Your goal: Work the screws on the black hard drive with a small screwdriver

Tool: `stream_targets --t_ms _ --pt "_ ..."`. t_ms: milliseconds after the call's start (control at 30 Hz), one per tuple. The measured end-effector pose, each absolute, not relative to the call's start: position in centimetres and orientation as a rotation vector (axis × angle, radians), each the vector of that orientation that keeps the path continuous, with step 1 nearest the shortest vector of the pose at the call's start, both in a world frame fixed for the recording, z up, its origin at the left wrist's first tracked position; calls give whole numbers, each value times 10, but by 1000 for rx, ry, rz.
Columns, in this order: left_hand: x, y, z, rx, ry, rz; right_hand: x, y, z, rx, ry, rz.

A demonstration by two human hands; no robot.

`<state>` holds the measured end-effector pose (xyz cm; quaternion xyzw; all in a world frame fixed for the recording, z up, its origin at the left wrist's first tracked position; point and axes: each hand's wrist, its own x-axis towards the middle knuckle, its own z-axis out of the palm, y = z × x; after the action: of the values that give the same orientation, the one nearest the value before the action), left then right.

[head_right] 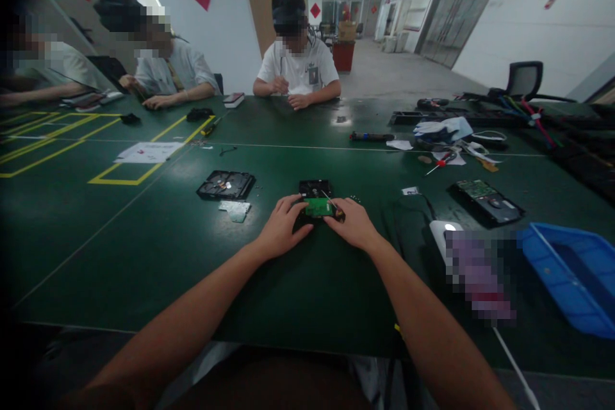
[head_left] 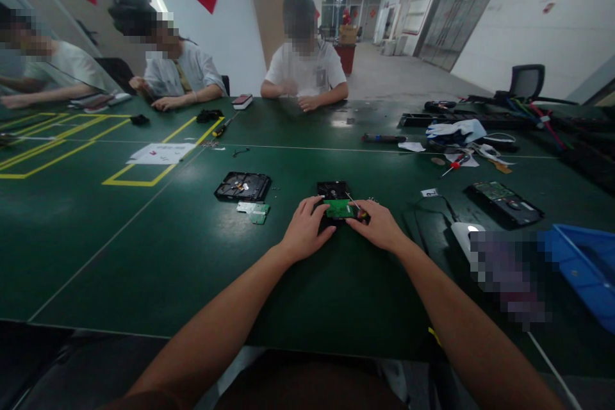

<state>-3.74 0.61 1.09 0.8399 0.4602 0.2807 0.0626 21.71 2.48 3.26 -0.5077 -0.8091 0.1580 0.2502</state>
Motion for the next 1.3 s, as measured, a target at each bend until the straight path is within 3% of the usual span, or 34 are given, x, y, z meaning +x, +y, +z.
stream_targets --t_ms 233,467,1300 --pt "-34 12 6 2505 1436 829 230 29 36 -1489 -1800 293" --pt "-38 21 0 2445 1493 851 219 26 31 -1471 -1968 490" --pt "-36 13 6 2622 1348 880 218 30 22 -1451 -2103 362"
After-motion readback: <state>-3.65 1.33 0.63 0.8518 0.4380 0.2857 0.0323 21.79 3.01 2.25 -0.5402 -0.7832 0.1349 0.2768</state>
